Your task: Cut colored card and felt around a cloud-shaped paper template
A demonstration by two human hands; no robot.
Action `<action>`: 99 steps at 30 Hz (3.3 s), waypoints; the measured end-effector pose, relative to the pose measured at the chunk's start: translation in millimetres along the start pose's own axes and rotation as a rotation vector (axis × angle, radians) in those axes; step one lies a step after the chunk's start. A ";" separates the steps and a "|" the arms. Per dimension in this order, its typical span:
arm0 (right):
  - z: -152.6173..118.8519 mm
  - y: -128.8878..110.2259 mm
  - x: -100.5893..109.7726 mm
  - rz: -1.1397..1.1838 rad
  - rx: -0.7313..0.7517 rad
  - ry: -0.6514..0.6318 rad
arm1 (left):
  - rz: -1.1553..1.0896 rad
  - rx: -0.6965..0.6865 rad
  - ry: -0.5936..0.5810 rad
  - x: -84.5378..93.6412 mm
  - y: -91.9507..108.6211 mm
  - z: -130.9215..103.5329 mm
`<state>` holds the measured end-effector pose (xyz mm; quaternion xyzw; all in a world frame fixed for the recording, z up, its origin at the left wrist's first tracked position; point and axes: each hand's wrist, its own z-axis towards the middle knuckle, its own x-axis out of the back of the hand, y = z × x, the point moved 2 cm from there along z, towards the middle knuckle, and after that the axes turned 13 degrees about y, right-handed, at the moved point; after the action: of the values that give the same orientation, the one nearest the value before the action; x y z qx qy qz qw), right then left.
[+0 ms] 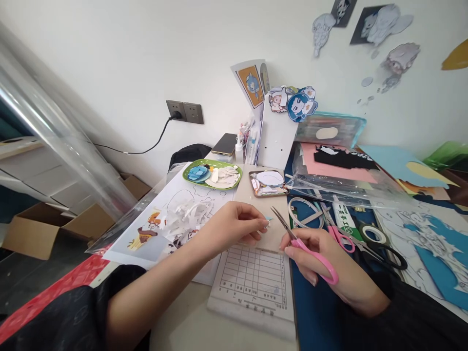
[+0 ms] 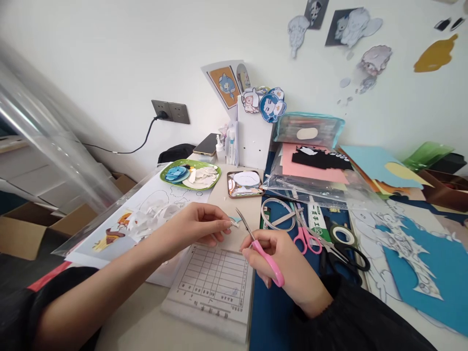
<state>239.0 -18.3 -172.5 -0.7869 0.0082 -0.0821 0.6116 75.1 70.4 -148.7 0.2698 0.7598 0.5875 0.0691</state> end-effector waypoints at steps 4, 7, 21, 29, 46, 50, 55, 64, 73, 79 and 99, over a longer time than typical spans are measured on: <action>2.1 -1.7 4.6 0.076 0.047 0.074 | 0.190 -0.219 0.227 10.9 1.7 9.1; 2.0 -4.1 6.2 0.120 0.091 0.117 | 0.335 -0.365 0.407 15.1 0.1 18.4; 6.9 -4.4 9.1 0.264 0.164 0.099 | 0.379 -0.516 0.317 1.7 -1.9 -0.2; 5.5 -5.6 7.2 0.232 0.149 0.099 | 0.392 -0.479 0.463 16.6 10.6 50.0; 6.1 2.8 9.0 0.087 0.102 0.140 | 0.733 -0.385 0.540 14.3 20.9 120.9; 6.4 2.4 7.0 0.044 0.083 0.175 | 0.763 -0.415 0.566 12.6 20.6 120.2; 5.7 0.0 11.9 -0.036 0.054 0.291 | 0.732 -0.479 0.614 13.1 28.1 112.8; -1.6 -8.0 37.3 -0.006 0.197 0.306 | 0.417 -0.791 0.732 20.7 94.4 38.9; -6.3 2.2 48.9 -0.395 0.263 0.510 | 0.262 -1.016 0.601 -5.5 119.0 -29.8; -12.6 2.5 37.9 -0.825 0.252 0.583 | 0.218 -1.034 0.568 0.1 124.7 -38.1; -127.9 25.9 188.2 -1.093 0.027 1.044 | 0.241 -0.954 0.628 15.6 134.0 -57.9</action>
<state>409.1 -169.1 -144.4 -0.5301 -0.0956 -0.7360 0.4100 81.6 50.6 -3.4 0.1063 0.3592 0.9203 -0.1131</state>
